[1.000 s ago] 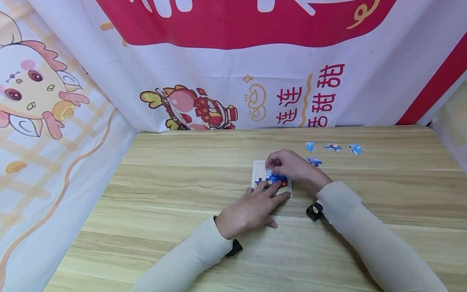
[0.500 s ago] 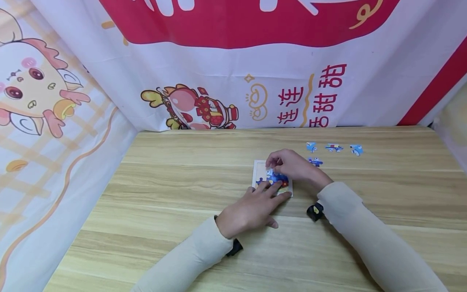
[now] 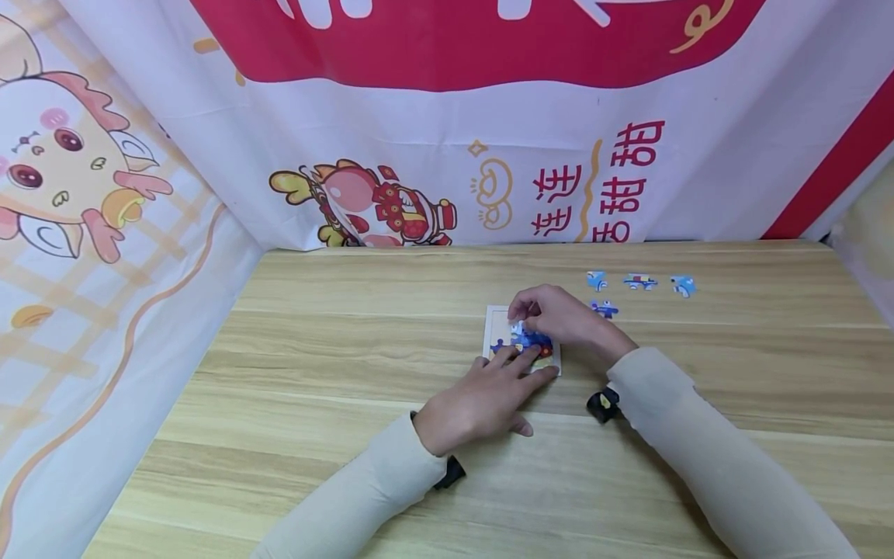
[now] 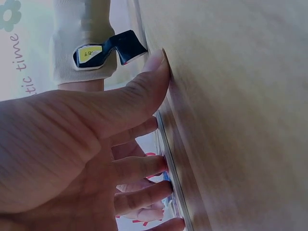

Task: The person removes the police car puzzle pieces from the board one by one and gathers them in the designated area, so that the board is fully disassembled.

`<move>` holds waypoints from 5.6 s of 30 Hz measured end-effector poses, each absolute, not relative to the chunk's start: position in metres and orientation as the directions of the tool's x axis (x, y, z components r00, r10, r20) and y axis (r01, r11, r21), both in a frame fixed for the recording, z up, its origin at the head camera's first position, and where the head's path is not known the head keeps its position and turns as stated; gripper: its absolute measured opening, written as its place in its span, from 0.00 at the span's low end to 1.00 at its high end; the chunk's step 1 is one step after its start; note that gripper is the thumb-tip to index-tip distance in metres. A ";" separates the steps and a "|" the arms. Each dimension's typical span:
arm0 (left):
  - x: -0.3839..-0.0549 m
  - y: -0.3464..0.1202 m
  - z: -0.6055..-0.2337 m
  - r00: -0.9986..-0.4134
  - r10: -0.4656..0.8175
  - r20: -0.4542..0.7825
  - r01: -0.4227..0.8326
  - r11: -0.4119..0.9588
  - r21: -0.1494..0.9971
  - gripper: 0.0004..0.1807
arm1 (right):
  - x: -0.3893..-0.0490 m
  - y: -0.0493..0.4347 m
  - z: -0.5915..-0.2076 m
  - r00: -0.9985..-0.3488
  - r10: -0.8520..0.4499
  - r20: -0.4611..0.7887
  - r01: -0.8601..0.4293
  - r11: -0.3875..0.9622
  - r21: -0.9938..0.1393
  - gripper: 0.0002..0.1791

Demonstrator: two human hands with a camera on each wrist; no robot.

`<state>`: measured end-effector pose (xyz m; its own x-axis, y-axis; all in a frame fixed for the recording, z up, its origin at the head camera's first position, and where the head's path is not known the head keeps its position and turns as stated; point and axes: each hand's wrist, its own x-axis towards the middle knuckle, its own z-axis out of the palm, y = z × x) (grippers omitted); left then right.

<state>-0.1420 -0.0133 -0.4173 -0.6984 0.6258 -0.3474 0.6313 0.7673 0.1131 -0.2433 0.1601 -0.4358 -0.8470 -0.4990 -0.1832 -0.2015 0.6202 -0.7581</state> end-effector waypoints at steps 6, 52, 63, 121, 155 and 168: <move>-0.142 -0.013 -0.417 -0.698 0.621 -0.357 0.623 0.772 0.125 0.45 | -0.243 0.161 -0.437 -0.857 -0.492 -0.153 -0.219 0.617 -0.756 0.13; -0.141 -0.013 -0.416 -0.705 0.626 -0.333 0.629 0.769 0.113 0.45 | -0.238 0.180 -0.429 -0.849 -0.510 -0.136 -0.229 0.588 -0.776 0.14; -0.140 -0.013 -0.415 -0.706 0.620 -0.343 0.625 0.773 0.109 0.45 | -0.236 0.206 -0.423 -0.893 -0.433 -0.124 -0.175 0.587 -0.790 0.15; -0.141 -0.015 -0.417 -0.698 0.623 -0.352 0.615 0.774 0.151 0.46 | -0.243 0.317 -0.442 -0.957 -0.199 -0.211 -0.035 0.801 -0.598 0.14; -0.141 -0.014 -0.418 -0.703 0.619 -0.350 0.616 0.776 0.136 0.46 | -0.245 0.318 -0.443 -0.965 -0.201 -0.167 -0.079 0.835 -0.545 0.13; -0.140 -0.017 -0.420 -0.703 0.640 -0.309 0.633 0.762 0.136 0.45 | -0.241 0.297 -0.438 -0.961 -0.273 -0.045 -0.204 0.809 -0.551 0.11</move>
<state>-0.1395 -0.0173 -0.4203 -0.7032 0.6403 -0.3092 0.6335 0.7616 0.1365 -0.2409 0.2971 -0.4376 -0.9609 -0.2733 -0.0452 -0.2043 0.8093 -0.5508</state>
